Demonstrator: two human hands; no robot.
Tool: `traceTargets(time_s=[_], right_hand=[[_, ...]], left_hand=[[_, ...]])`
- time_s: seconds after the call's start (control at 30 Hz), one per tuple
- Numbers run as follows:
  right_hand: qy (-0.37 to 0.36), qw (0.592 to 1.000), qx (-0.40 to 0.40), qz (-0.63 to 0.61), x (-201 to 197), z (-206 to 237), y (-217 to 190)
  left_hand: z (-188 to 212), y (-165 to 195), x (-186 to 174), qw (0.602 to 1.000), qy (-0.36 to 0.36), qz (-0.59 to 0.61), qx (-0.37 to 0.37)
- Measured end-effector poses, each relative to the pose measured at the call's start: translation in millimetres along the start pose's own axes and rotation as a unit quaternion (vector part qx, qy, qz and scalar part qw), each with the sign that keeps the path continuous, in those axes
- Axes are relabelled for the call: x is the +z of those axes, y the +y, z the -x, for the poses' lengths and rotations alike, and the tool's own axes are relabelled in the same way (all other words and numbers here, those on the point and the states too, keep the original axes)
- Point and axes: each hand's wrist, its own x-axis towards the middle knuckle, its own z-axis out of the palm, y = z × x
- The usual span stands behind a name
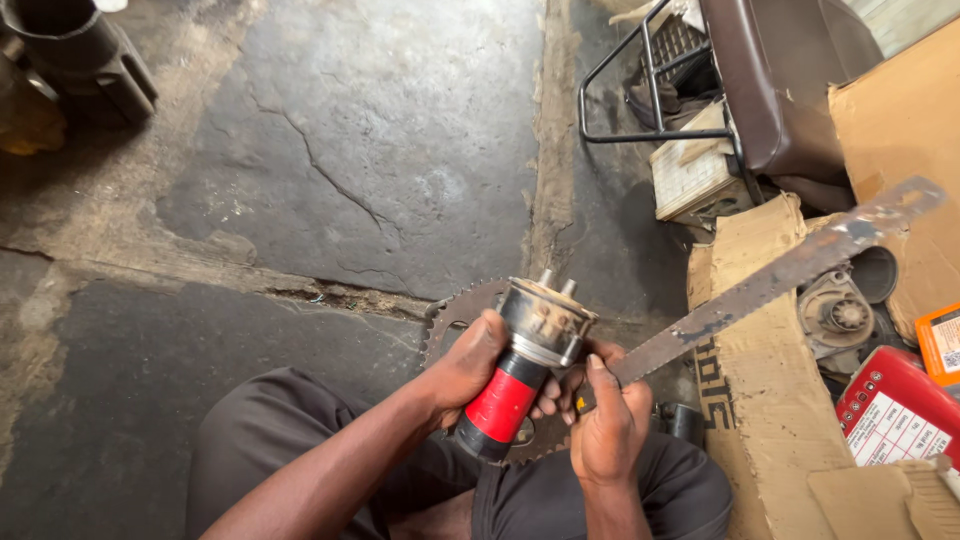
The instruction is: The person sits on the workshop floor holding a motorcycle sprocket with a hub assembly, and repeatedly files the edge of the hub with a hacksaw blade, turning the assembly to work around it.
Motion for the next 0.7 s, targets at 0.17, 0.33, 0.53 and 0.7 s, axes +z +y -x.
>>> traceTargets(time_s=[0.17, 0.33, 0.53, 0.7], right_hand=[[0.057, 0.995, 0.015, 0.076, -21, 12, 20], [0.076, 0.996, 0.024, -0.037, -45, 23, 43], [0.075, 0.988, 0.023, -0.136, -64, 21, 48], [0.052, 0.995, -0.019, -0.081, -76, 15, 50]], left_hand=[[3, -4, -17, 0.987, 0.018, 0.143, -0.075], [17, 6, -22, 0.988, 0.035, 0.128, -0.078], [23, 26, -18, 0.993, 0.085, -0.082, -0.007], [28, 47, -9, 0.892, 0.159, -0.422, 0.007]])
